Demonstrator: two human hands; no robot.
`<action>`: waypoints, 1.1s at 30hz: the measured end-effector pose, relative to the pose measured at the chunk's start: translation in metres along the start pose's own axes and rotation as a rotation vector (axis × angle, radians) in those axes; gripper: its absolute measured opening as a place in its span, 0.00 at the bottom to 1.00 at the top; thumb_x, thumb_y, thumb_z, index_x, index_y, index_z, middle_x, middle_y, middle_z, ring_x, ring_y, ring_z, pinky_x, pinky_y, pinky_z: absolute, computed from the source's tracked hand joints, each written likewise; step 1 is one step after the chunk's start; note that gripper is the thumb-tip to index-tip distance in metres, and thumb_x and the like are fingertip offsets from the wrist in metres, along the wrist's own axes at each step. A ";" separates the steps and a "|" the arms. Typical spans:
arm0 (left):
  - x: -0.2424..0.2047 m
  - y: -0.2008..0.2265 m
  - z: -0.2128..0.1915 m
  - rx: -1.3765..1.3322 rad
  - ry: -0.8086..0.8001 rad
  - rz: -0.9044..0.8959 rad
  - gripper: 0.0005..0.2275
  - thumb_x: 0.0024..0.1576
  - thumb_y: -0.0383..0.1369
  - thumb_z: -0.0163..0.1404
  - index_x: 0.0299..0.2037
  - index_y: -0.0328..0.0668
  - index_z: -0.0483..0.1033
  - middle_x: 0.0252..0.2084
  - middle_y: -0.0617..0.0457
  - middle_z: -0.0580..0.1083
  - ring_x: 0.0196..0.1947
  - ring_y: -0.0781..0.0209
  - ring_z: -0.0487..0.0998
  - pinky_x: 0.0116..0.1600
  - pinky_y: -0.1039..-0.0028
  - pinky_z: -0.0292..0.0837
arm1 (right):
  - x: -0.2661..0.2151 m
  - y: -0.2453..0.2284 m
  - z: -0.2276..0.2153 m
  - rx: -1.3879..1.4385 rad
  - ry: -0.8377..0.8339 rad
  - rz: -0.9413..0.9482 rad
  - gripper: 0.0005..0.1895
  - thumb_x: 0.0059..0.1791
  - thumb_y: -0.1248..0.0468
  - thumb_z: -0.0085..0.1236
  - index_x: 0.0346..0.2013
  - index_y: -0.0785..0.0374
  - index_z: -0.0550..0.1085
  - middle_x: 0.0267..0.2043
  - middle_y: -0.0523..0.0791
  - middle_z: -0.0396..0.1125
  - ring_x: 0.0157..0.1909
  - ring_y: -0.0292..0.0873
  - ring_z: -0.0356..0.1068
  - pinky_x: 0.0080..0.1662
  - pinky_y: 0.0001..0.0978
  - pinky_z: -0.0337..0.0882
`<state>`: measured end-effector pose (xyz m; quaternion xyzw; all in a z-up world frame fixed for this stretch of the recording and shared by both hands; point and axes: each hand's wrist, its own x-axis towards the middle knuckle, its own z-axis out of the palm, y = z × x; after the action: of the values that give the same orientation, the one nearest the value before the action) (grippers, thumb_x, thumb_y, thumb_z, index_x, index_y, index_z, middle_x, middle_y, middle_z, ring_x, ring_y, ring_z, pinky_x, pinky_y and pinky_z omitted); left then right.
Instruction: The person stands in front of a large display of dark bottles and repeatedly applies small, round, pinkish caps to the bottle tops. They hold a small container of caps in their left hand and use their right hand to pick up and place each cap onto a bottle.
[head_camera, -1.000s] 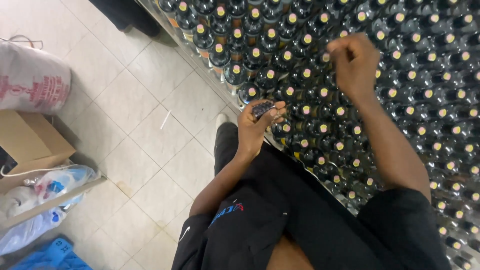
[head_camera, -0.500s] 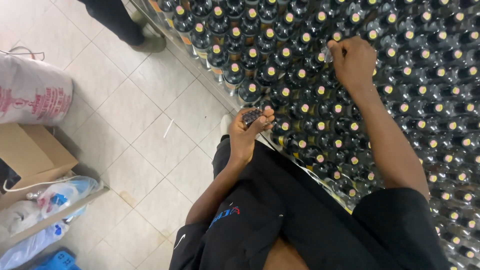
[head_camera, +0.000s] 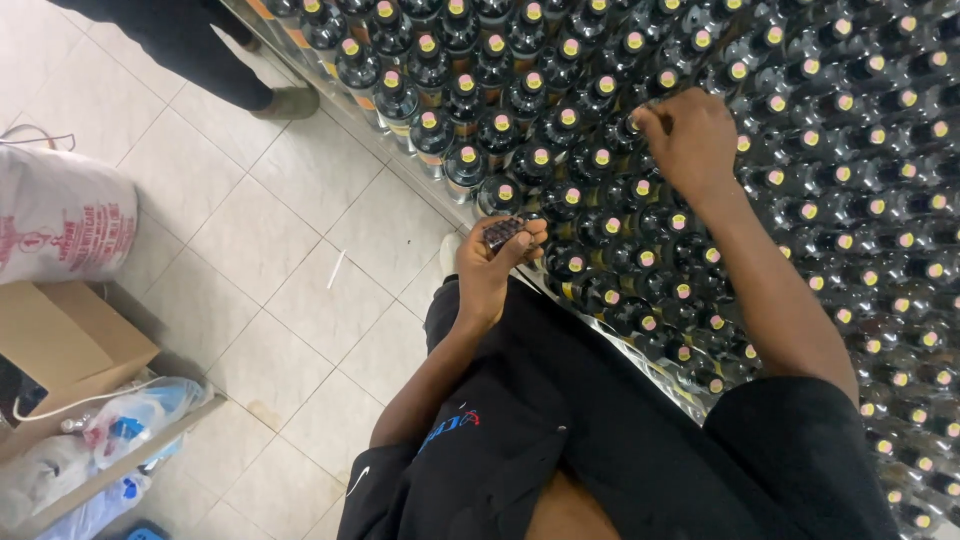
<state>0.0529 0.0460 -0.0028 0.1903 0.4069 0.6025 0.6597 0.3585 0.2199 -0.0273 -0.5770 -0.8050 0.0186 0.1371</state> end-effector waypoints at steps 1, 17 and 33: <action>0.001 0.000 0.001 0.001 -0.003 -0.004 0.13 0.61 0.30 0.62 0.50 0.32 0.74 0.50 0.32 0.83 0.49 0.41 0.88 0.49 0.63 0.89 | -0.003 -0.001 0.002 -0.001 0.000 0.005 0.40 0.72 0.44 0.59 0.19 0.58 0.66 0.23 0.44 0.59 0.29 0.46 0.62 0.34 0.42 0.64; 0.009 -0.017 0.012 0.032 -0.138 -0.005 0.12 0.65 0.27 0.59 0.53 0.28 0.74 0.52 0.28 0.81 0.51 0.40 0.86 0.50 0.60 0.90 | -0.021 0.001 0.012 0.103 0.063 -0.053 0.15 0.66 0.57 0.60 0.53 0.66 0.85 0.46 0.53 0.76 0.47 0.60 0.76 0.46 0.52 0.75; 0.012 -0.040 -0.003 -0.040 -0.164 -0.074 0.13 0.65 0.24 0.61 0.56 0.27 0.74 0.52 0.26 0.81 0.50 0.36 0.86 0.49 0.59 0.89 | 0.006 -0.014 -0.003 0.081 -0.174 0.156 0.23 0.53 0.50 0.76 0.54 0.63 0.85 0.46 0.54 0.77 0.49 0.63 0.77 0.47 0.57 0.77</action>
<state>0.0758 0.0485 -0.0378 0.2106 0.3463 0.5680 0.7163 0.3449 0.2204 -0.0202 -0.6281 -0.7650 0.1118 0.0881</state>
